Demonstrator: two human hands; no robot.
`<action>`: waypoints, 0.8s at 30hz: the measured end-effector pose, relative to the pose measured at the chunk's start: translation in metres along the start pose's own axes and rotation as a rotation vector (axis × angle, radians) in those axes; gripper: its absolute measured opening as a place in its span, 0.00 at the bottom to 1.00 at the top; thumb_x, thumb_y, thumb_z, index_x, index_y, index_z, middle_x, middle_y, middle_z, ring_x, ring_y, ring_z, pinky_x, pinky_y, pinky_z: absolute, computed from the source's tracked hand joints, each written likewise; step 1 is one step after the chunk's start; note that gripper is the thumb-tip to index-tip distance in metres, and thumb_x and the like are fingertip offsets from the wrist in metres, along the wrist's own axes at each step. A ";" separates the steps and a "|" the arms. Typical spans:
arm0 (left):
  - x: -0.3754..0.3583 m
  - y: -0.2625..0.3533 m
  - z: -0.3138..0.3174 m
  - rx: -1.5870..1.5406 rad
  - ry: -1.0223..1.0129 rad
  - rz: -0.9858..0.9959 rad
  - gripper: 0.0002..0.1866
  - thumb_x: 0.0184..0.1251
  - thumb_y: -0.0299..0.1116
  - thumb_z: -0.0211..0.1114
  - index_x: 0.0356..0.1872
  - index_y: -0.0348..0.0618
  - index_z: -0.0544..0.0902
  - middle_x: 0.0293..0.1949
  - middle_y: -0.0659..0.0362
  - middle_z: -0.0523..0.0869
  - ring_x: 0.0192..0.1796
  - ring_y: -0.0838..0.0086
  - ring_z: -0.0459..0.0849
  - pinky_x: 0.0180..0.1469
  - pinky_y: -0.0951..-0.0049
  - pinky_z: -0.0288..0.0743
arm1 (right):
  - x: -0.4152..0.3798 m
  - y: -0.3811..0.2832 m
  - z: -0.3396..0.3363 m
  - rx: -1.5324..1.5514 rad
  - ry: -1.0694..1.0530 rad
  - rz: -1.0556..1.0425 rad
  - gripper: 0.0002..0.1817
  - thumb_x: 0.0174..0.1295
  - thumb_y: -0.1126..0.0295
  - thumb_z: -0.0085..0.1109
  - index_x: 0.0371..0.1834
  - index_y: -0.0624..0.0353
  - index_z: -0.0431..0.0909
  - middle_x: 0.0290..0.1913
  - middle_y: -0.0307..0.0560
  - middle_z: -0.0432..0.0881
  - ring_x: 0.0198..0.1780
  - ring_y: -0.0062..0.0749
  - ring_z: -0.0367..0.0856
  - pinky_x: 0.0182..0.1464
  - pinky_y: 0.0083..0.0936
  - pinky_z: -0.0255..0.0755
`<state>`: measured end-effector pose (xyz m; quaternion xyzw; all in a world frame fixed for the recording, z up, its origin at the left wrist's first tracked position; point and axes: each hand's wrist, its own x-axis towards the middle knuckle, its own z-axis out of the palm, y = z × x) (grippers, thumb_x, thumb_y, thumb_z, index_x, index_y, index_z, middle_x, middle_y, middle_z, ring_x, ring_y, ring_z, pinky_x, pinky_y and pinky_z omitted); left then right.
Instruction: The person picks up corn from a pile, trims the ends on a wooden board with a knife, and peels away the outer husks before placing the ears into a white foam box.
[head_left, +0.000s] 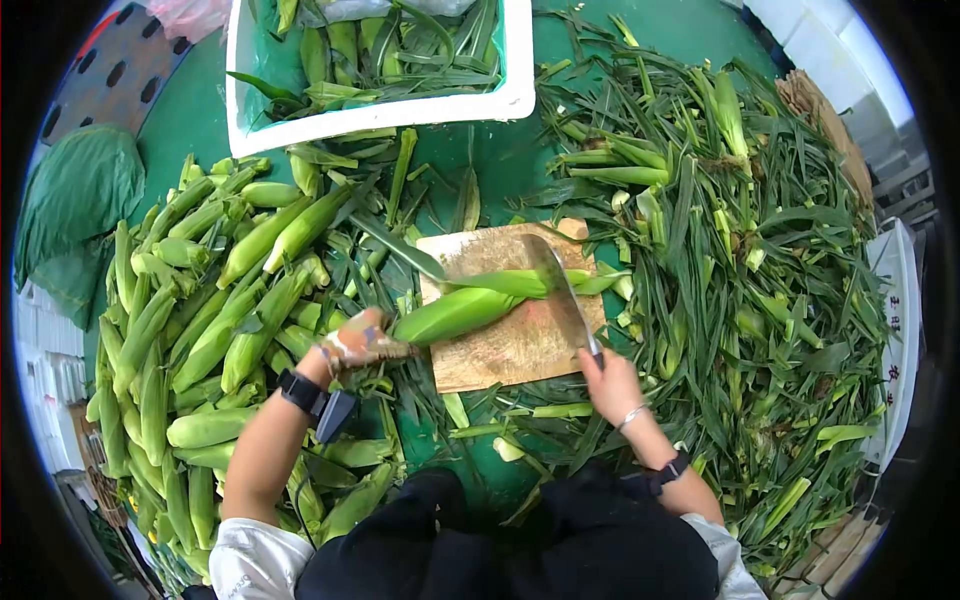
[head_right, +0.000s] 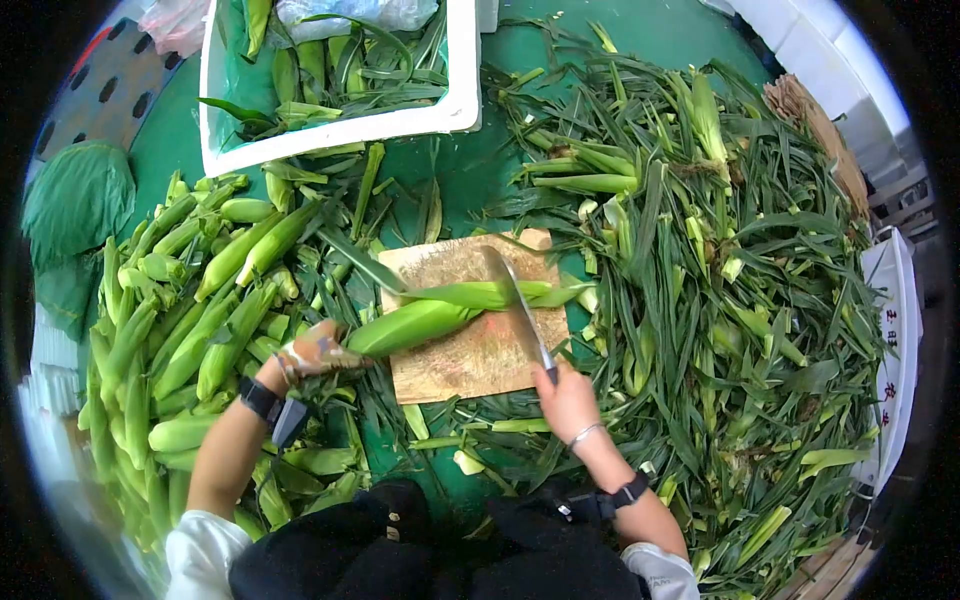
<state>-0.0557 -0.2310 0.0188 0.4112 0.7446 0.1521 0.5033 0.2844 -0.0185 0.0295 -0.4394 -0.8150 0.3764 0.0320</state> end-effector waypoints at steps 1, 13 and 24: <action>-0.015 0.004 0.006 0.016 0.079 0.032 0.33 0.53 0.54 0.73 0.41 0.26 0.81 0.26 0.48 0.84 0.28 0.73 0.80 0.27 0.67 0.73 | 0.004 0.010 -0.006 -0.062 0.013 0.057 0.24 0.66 0.54 0.54 0.25 0.68 0.76 0.24 0.67 0.79 0.28 0.60 0.81 0.34 0.47 0.75; 0.041 0.085 0.049 0.633 0.711 0.350 0.41 0.45 0.58 0.73 0.55 0.38 0.73 0.47 0.44 0.76 0.52 0.51 0.73 0.56 0.56 0.67 | 0.024 -0.093 -0.092 0.669 0.443 -0.190 0.14 0.70 0.63 0.53 0.30 0.60 0.70 0.16 0.35 0.69 0.16 0.18 0.62 0.20 0.20 0.59; 0.023 0.077 0.059 0.346 0.412 -0.028 0.33 0.47 0.39 0.72 0.54 0.36 0.70 0.45 0.41 0.80 0.48 0.49 0.80 0.46 0.56 0.76 | 0.030 -0.002 0.036 -0.061 -0.104 -0.096 0.22 0.66 0.55 0.54 0.34 0.69 0.78 0.23 0.67 0.79 0.28 0.60 0.81 0.32 0.45 0.73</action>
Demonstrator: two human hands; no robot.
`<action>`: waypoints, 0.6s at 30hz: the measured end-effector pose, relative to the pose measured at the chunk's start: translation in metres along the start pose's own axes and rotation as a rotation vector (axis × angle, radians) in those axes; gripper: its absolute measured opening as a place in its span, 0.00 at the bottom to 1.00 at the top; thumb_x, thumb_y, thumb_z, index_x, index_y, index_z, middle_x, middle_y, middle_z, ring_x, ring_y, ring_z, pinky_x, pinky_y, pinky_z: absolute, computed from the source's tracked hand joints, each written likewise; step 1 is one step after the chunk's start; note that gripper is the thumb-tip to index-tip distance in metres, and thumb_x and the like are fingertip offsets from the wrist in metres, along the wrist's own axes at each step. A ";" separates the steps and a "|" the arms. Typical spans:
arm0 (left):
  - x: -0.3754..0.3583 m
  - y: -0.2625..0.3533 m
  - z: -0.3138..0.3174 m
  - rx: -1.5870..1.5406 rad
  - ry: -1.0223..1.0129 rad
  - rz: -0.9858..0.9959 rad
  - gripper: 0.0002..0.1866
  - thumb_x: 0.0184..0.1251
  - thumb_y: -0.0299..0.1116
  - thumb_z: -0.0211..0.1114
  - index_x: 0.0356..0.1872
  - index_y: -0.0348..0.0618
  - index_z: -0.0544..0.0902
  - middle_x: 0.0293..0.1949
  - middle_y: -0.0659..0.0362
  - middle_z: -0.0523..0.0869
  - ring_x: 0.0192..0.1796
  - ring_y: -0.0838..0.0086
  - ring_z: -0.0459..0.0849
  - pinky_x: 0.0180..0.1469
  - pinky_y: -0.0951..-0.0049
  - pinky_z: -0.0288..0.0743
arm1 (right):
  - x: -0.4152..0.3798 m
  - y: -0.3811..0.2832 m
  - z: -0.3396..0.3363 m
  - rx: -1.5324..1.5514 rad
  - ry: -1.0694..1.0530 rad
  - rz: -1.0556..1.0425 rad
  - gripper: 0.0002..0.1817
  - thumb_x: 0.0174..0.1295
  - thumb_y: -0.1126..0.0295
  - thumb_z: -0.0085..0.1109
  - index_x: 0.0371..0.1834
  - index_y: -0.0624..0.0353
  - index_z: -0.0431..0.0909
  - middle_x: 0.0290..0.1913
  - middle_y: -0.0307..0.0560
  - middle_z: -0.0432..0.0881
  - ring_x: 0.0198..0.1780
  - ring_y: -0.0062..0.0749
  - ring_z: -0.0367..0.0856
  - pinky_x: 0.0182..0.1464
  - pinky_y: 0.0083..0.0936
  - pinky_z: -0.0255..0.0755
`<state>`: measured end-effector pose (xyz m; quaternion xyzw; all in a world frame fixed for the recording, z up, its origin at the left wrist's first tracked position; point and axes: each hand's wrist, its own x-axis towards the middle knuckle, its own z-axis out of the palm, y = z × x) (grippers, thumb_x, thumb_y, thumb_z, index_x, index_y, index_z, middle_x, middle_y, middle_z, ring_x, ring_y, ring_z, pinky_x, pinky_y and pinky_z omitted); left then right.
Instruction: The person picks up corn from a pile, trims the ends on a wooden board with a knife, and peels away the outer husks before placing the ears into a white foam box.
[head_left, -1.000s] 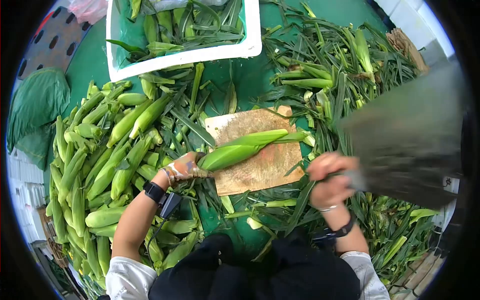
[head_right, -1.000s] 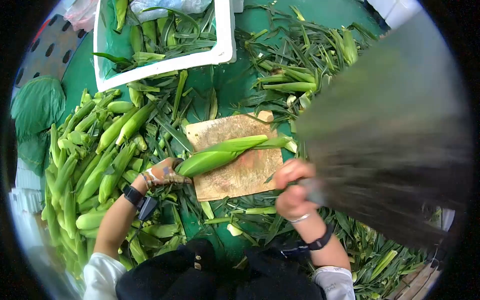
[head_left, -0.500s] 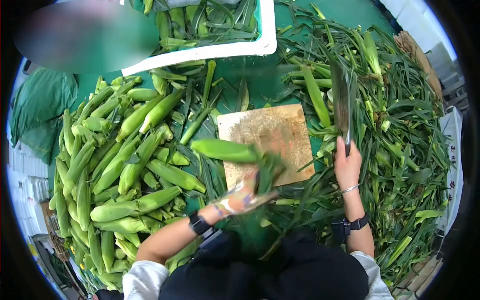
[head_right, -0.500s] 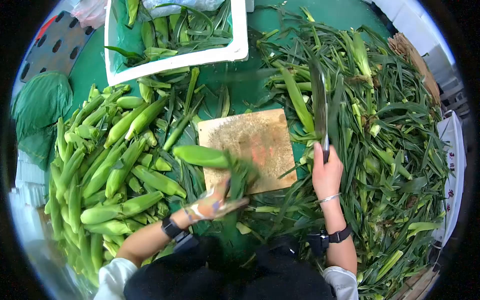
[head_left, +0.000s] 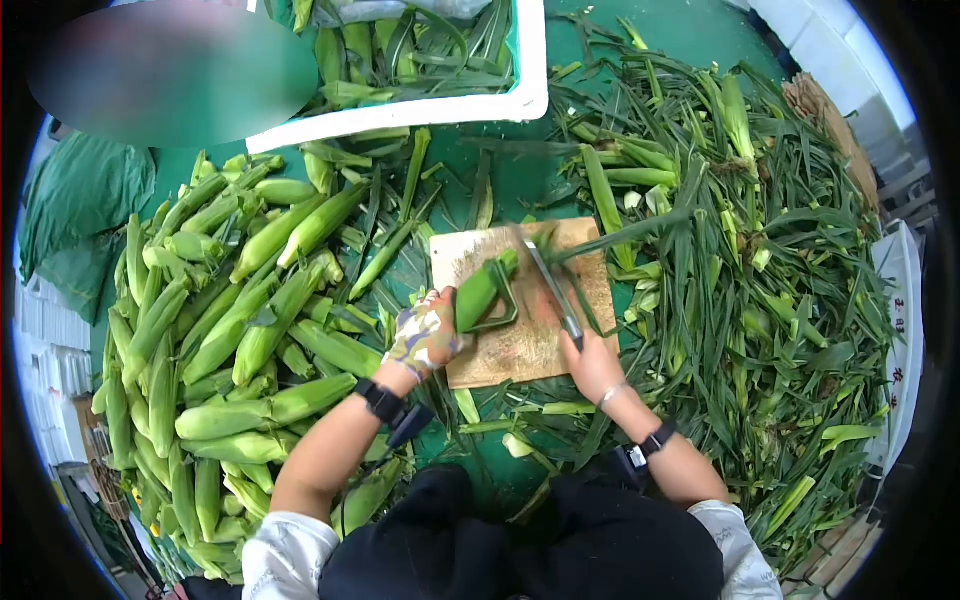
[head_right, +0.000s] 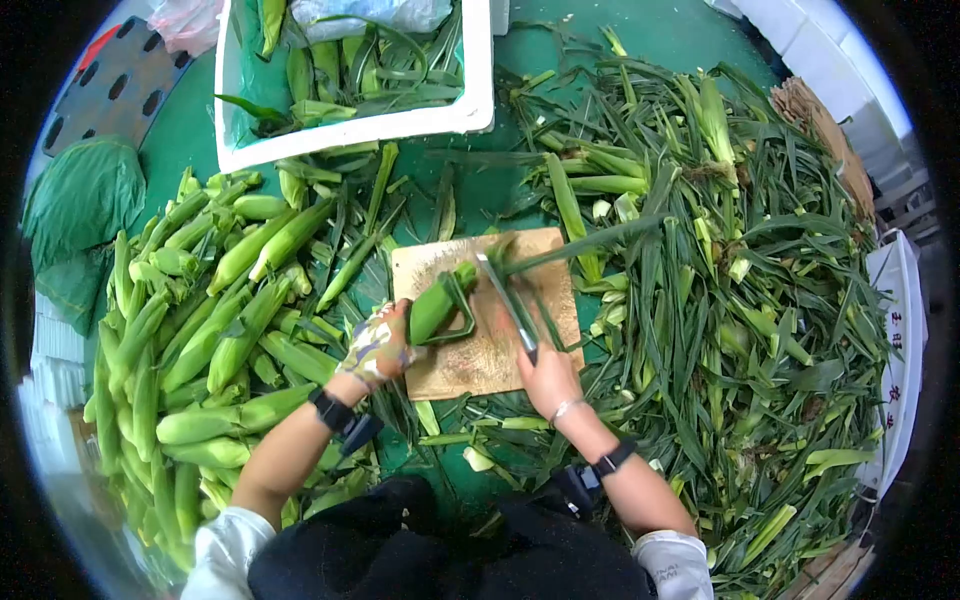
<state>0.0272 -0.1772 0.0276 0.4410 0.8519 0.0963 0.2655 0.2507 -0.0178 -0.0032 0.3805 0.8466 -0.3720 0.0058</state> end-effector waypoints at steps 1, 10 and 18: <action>-0.005 0.002 -0.008 0.082 0.041 -0.001 0.32 0.47 0.39 0.72 0.54 0.37 0.71 0.45 0.41 0.79 0.48 0.49 0.80 0.46 0.56 0.76 | 0.001 0.007 0.001 0.086 0.044 0.084 0.23 0.65 0.55 0.54 0.32 0.70 0.79 0.23 0.67 0.79 0.29 0.61 0.81 0.33 0.46 0.74; -0.061 0.049 0.012 -0.259 -0.003 0.900 0.34 0.52 0.44 0.70 0.60 0.41 0.72 0.52 0.46 0.78 0.57 0.54 0.75 0.61 0.58 0.67 | -0.017 -0.019 -0.036 0.132 0.264 0.078 0.21 0.65 0.57 0.57 0.26 0.68 0.74 0.20 0.63 0.77 0.25 0.59 0.78 0.29 0.43 0.70; -0.068 0.004 0.055 0.129 -0.129 0.035 0.41 0.43 0.45 0.75 0.57 0.34 0.66 0.45 0.43 0.78 0.42 0.53 0.82 0.45 0.58 0.77 | -0.079 -0.043 -0.023 0.315 0.127 -0.275 0.12 0.63 0.66 0.61 0.31 0.62 0.70 0.18 0.54 0.76 0.20 0.48 0.79 0.22 0.36 0.70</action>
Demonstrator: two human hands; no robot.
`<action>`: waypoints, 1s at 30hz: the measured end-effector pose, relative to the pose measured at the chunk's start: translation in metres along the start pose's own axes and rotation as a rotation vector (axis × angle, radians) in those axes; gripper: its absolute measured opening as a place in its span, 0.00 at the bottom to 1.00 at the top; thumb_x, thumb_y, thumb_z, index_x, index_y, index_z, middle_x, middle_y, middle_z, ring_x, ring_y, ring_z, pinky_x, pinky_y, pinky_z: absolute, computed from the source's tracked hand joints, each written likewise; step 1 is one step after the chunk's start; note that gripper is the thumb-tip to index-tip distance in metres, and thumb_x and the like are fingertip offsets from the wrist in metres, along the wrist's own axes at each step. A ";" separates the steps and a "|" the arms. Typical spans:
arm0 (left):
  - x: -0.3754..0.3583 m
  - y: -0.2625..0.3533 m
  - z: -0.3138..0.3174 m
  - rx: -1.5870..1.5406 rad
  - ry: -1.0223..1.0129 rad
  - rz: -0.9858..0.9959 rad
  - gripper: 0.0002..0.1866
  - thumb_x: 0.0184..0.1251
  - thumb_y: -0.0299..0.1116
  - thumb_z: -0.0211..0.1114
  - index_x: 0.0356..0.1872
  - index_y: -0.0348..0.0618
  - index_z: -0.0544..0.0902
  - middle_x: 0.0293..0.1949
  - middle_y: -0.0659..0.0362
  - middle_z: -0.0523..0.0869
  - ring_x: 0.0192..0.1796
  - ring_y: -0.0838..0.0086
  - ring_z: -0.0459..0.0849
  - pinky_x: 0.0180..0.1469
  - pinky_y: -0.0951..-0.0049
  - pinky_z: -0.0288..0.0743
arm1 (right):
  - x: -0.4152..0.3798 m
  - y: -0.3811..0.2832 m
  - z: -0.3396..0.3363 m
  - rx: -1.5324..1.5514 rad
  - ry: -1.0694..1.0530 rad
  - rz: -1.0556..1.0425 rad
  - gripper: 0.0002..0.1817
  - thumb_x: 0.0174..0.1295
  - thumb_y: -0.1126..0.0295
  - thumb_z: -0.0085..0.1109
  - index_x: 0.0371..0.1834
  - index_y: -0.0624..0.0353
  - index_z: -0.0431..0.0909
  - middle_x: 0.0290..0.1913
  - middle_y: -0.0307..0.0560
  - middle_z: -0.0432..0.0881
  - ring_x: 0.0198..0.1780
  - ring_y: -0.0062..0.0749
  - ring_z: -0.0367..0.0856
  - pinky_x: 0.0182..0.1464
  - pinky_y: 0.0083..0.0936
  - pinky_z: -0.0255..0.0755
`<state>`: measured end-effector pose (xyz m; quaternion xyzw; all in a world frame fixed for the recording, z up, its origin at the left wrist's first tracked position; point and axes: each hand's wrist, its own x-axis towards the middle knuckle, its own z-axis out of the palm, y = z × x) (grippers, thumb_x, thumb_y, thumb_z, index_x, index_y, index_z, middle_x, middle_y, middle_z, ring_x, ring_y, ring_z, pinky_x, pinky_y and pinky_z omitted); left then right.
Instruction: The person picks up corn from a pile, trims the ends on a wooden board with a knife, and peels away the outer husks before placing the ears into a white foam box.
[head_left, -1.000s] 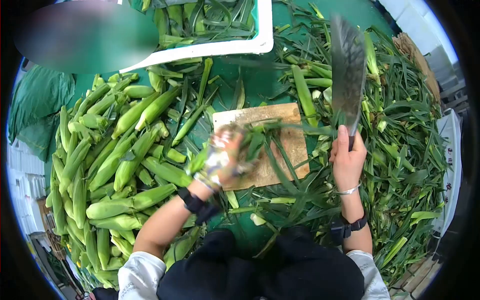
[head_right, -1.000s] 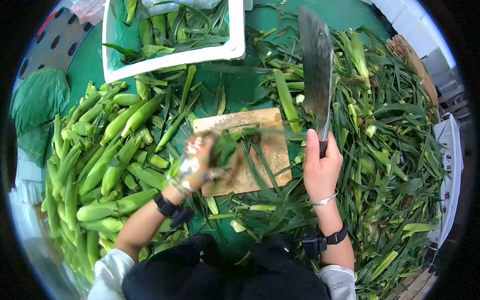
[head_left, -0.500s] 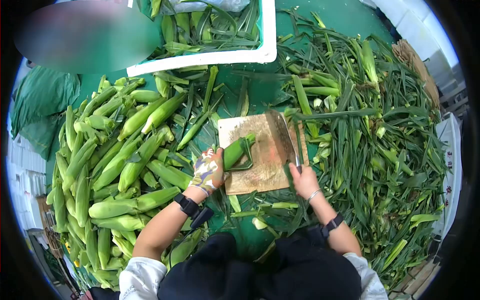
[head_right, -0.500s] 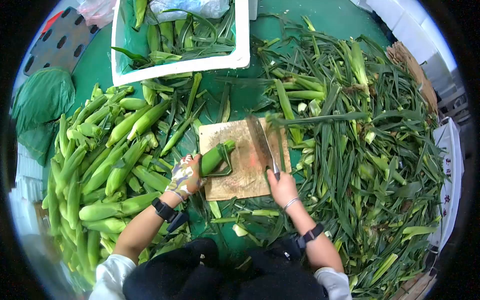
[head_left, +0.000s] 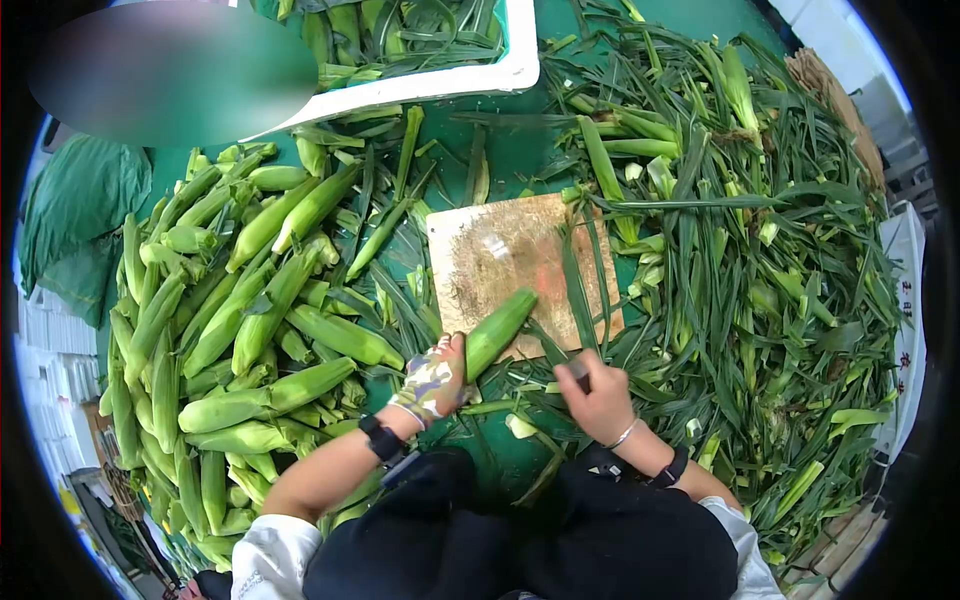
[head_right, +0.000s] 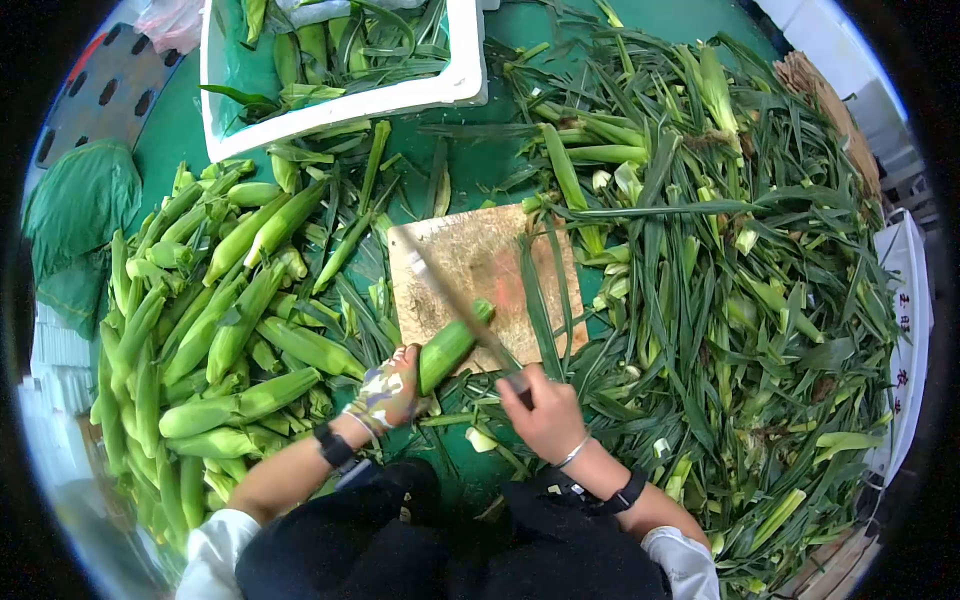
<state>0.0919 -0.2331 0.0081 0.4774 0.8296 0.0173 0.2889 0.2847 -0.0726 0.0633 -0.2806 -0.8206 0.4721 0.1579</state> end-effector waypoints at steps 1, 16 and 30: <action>-0.002 0.008 -0.009 -0.056 0.038 -0.020 0.37 0.44 0.44 0.74 0.54 0.33 0.70 0.40 0.46 0.81 0.39 0.56 0.84 0.41 0.59 0.78 | -0.002 0.006 0.008 -0.005 -0.043 -0.052 0.12 0.62 0.66 0.61 0.30 0.62 0.70 0.18 0.53 0.76 0.20 0.48 0.79 0.22 0.36 0.69; -0.164 -0.092 -0.098 -1.361 0.295 -0.379 0.33 0.59 0.39 0.64 0.64 0.36 0.66 0.52 0.52 0.79 0.48 0.66 0.81 0.50 0.69 0.78 | 0.076 0.076 -0.072 -0.768 -0.046 0.334 0.20 0.63 0.54 0.51 0.30 0.62 0.78 0.28 0.63 0.82 0.32 0.59 0.82 0.37 0.49 0.76; -0.100 -0.223 -0.246 0.219 1.349 -0.282 0.30 0.52 0.28 0.69 0.59 0.40 0.72 0.55 0.50 0.79 0.61 0.56 0.73 0.66 0.59 0.63 | 0.118 0.063 -0.038 -0.262 0.314 0.241 0.14 0.63 0.64 0.58 0.30 0.66 0.70 0.21 0.56 0.75 0.21 0.46 0.72 0.28 0.40 0.66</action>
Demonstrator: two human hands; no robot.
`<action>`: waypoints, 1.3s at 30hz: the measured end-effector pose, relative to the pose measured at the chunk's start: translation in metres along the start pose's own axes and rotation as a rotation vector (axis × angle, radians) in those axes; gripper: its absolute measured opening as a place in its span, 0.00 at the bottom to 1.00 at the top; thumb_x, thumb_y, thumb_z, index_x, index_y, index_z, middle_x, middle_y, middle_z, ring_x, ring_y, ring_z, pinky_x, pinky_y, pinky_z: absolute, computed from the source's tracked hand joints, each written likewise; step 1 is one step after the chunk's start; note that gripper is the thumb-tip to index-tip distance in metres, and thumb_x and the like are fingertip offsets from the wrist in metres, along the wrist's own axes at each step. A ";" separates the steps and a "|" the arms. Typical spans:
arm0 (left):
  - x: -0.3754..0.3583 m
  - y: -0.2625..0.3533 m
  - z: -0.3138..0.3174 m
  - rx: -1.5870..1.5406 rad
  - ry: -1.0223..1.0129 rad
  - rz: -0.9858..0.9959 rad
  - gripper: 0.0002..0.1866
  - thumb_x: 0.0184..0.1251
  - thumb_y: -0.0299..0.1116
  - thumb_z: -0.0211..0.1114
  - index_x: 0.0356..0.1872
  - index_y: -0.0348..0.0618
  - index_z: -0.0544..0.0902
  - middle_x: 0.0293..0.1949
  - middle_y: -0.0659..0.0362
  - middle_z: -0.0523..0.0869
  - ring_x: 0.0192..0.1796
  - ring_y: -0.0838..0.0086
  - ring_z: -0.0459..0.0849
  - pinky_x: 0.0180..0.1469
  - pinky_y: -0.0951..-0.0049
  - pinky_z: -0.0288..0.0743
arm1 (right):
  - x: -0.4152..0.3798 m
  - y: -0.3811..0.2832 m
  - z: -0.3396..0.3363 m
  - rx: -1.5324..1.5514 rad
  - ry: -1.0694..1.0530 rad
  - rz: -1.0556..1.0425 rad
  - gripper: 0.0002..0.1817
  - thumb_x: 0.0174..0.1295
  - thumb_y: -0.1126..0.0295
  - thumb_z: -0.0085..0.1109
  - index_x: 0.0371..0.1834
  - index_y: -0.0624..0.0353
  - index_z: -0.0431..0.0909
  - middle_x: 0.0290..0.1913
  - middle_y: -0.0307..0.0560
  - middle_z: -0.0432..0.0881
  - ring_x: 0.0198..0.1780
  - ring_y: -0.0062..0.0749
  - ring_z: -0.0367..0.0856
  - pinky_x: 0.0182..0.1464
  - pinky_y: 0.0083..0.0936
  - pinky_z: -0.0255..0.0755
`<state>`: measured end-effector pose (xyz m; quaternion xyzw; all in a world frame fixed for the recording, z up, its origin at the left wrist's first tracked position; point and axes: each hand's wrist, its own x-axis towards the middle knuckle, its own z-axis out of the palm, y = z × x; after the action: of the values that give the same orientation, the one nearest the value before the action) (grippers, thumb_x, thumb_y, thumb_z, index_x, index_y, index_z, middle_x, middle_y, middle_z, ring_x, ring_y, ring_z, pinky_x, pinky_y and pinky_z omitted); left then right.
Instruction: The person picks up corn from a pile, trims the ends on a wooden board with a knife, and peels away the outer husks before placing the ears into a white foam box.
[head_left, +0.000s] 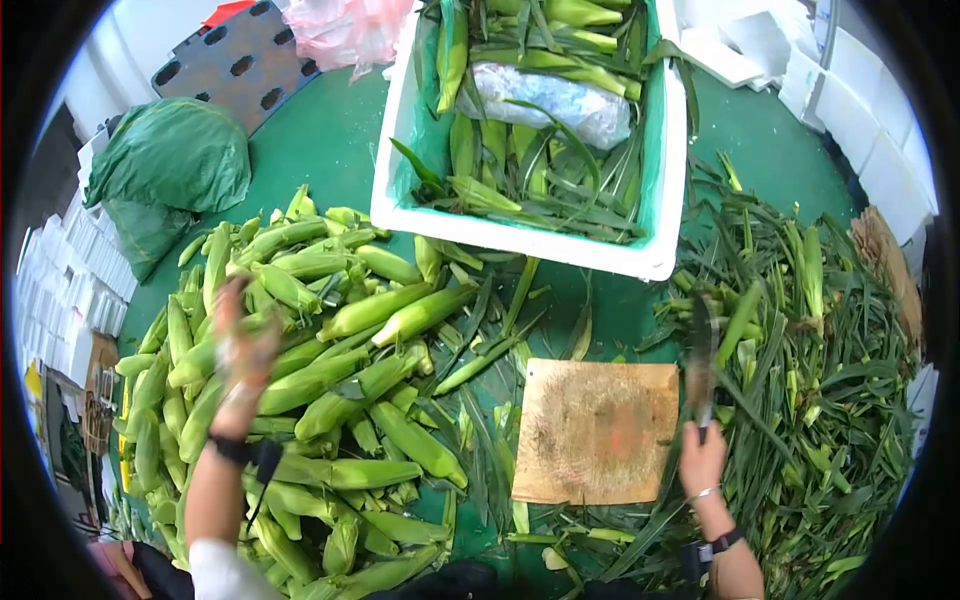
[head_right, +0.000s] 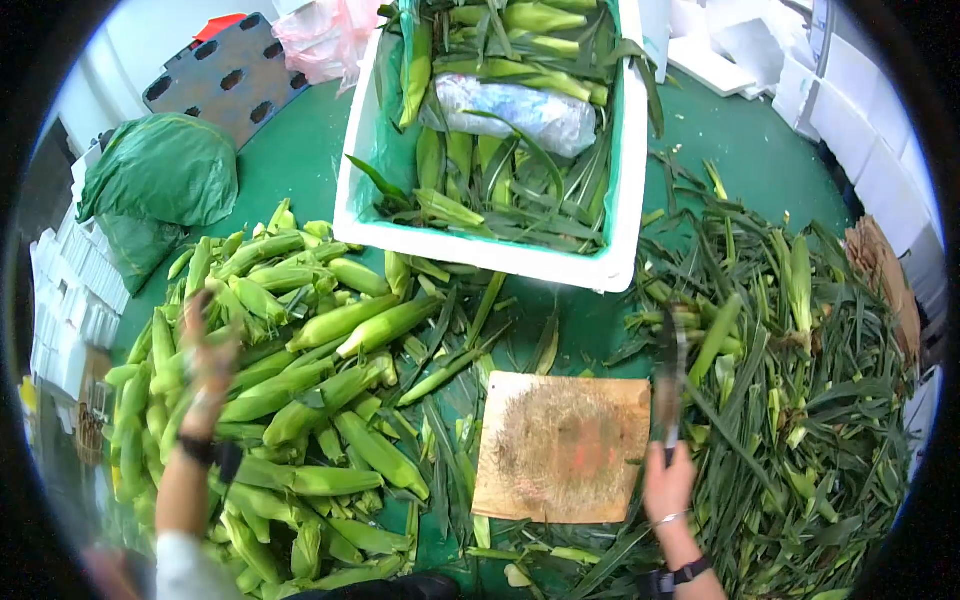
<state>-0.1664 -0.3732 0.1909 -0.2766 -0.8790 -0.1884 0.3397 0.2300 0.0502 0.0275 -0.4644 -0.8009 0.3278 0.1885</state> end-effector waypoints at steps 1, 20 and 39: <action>0.030 0.033 0.047 -0.108 -0.023 -0.001 0.29 0.52 0.29 0.69 0.57 0.39 0.72 0.53 0.50 0.79 0.59 0.56 0.74 0.63 0.58 0.66 | -0.005 -0.004 0.019 0.066 0.001 -0.041 0.14 0.62 0.64 0.58 0.30 0.65 0.69 0.21 0.57 0.75 0.22 0.48 0.73 0.28 0.41 0.66; 0.331 0.093 0.389 0.442 -0.592 0.265 0.22 0.65 0.48 0.58 0.45 0.37 0.81 0.42 0.41 0.85 0.43 0.47 0.84 0.43 0.56 0.78 | -0.017 -0.004 0.099 -0.557 -0.257 -0.313 0.18 0.50 0.57 0.67 0.32 0.58 0.73 0.39 0.51 0.71 0.47 0.46 0.69 0.52 0.48 0.61; 0.024 0.208 0.124 -0.383 -0.828 0.404 0.22 0.61 0.37 0.64 0.45 0.25 0.72 0.18 0.43 0.77 0.23 0.46 0.78 0.26 0.55 0.70 | -0.020 -0.001 0.096 -0.477 -0.111 -0.437 0.16 0.48 0.60 0.68 0.28 0.56 0.71 0.35 0.50 0.70 0.42 0.47 0.69 0.46 0.42 0.63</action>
<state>-0.1146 -0.1393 0.1509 -0.5506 -0.8184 -0.1511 -0.0651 0.1809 -0.0007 -0.0399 -0.2939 -0.9449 0.1073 0.0963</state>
